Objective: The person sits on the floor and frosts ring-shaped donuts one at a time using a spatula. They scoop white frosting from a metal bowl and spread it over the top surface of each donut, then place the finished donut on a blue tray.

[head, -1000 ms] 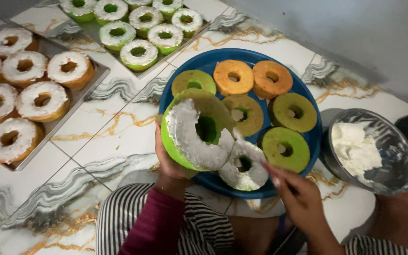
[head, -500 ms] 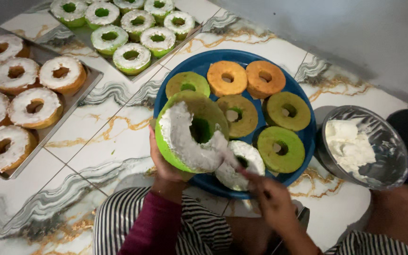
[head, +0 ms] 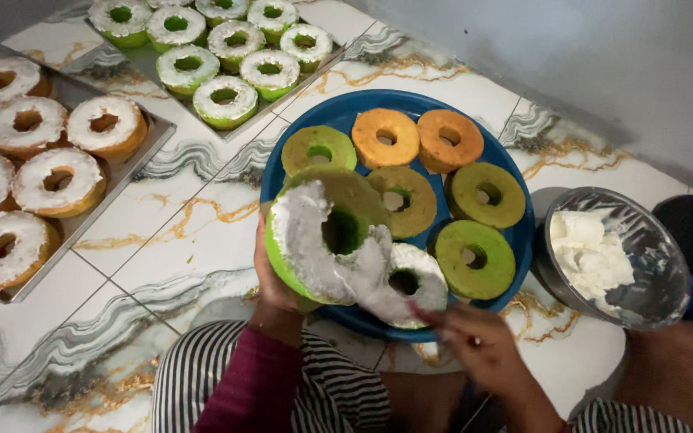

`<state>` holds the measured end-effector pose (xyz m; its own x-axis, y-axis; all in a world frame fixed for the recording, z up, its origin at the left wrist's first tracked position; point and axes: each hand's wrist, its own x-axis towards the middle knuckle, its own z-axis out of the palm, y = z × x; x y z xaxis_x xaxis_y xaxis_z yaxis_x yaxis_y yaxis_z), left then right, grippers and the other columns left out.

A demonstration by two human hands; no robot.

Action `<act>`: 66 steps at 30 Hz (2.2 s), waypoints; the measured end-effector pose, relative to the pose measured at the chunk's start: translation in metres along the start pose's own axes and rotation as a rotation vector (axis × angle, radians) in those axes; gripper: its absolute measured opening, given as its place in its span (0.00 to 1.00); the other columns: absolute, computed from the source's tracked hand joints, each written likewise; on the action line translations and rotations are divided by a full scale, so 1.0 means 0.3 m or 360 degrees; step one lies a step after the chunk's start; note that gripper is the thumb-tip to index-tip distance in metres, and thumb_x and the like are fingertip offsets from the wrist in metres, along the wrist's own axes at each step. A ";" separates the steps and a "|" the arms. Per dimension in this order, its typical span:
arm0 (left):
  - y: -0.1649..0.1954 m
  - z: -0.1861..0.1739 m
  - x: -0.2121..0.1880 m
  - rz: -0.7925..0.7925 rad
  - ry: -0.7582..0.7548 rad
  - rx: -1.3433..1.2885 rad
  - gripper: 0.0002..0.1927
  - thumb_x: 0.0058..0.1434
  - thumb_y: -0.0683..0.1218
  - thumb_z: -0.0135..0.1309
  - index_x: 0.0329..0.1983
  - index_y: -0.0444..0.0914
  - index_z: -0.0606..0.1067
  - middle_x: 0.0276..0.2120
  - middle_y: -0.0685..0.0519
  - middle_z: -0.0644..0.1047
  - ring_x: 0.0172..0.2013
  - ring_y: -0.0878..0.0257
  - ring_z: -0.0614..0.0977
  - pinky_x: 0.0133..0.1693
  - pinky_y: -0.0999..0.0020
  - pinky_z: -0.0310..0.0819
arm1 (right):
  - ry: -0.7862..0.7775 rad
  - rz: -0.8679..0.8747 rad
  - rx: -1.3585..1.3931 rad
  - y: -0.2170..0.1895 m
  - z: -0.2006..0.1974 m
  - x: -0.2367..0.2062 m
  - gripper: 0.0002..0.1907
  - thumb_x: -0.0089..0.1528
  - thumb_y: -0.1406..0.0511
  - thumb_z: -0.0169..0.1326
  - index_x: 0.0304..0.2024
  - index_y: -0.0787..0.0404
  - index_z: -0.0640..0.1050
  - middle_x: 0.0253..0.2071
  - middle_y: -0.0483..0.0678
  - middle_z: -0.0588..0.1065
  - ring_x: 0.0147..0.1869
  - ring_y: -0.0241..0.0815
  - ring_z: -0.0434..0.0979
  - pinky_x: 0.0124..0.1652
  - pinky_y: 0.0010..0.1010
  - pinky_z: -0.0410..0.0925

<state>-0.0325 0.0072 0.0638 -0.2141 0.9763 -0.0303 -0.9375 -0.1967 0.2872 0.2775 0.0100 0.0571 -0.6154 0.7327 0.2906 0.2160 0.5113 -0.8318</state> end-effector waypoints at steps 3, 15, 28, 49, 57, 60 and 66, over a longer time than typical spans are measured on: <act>-0.007 -0.006 0.008 -0.0123 0.0040 0.0047 0.33 0.73 0.65 0.37 0.67 0.38 0.69 0.61 0.47 0.75 0.58 0.51 0.76 0.62 0.54 0.68 | 0.0526 -0.0012 -0.0097 0.002 -0.022 0.000 0.12 0.66 0.69 0.54 0.51 0.64 0.79 0.42 0.52 0.79 0.42 0.41 0.79 0.42 0.29 0.69; -0.031 -0.040 0.005 -0.0333 -0.0121 -0.0089 0.31 0.74 0.63 0.40 0.67 0.37 0.70 0.60 0.48 0.76 0.58 0.53 0.77 0.62 0.55 0.69 | 0.0671 0.0244 -0.0191 0.071 -0.057 0.000 0.12 0.62 0.69 0.60 0.48 0.65 0.83 0.35 0.49 0.80 0.34 0.37 0.75 0.34 0.27 0.67; -0.044 -0.098 0.025 -0.0505 -0.0094 -0.0080 0.33 0.72 0.64 0.42 0.65 0.35 0.72 0.58 0.46 0.78 0.56 0.52 0.79 0.60 0.56 0.71 | 0.0430 0.0090 -0.0418 0.077 -0.098 0.006 0.12 0.58 0.70 0.62 0.45 0.62 0.84 0.31 0.49 0.80 0.29 0.37 0.76 0.31 0.26 0.67; -0.027 -0.025 0.008 -0.0412 -0.0057 0.0005 0.36 0.71 0.68 0.39 0.68 0.38 0.69 0.61 0.47 0.75 0.58 0.51 0.76 0.61 0.52 0.70 | 0.0550 0.0264 -0.0025 0.092 -0.010 -0.051 0.10 0.63 0.70 0.60 0.47 0.62 0.84 0.34 0.47 0.79 0.35 0.33 0.73 0.36 0.24 0.65; -0.035 -0.018 -0.010 -0.0314 0.0027 0.0131 0.42 0.67 0.72 0.34 0.71 0.40 0.65 0.64 0.47 0.72 0.61 0.49 0.74 0.62 0.48 0.67 | 0.0623 0.0743 0.0274 0.059 0.129 -0.098 0.09 0.63 0.69 0.59 0.45 0.63 0.85 0.31 0.46 0.80 0.30 0.31 0.72 0.31 0.24 0.66; -0.062 -0.029 0.002 -0.0163 -0.0034 0.0092 0.42 0.68 0.72 0.34 0.73 0.39 0.64 0.65 0.47 0.71 0.63 0.48 0.73 0.64 0.48 0.65 | 0.0661 0.0842 0.0269 0.046 0.145 -0.106 0.10 0.65 0.67 0.53 0.45 0.61 0.83 0.36 0.42 0.82 0.32 0.28 0.76 0.29 0.23 0.71; -0.099 -0.062 0.012 -0.0166 -0.0217 -0.0239 0.38 0.66 0.68 0.38 0.72 0.42 0.62 0.65 0.46 0.70 0.63 0.46 0.72 0.64 0.43 0.63 | 0.0732 0.0473 0.0542 0.032 0.118 -0.125 0.08 0.65 0.68 0.56 0.42 0.68 0.82 0.44 0.49 0.82 0.43 0.35 0.81 0.44 0.26 0.74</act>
<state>-0.0106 0.0149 0.0372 -0.0843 0.9932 0.0801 -0.9851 -0.0952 0.1429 0.2757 -0.0284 0.0215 -0.1621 0.9775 0.1351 0.0278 0.1414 -0.9896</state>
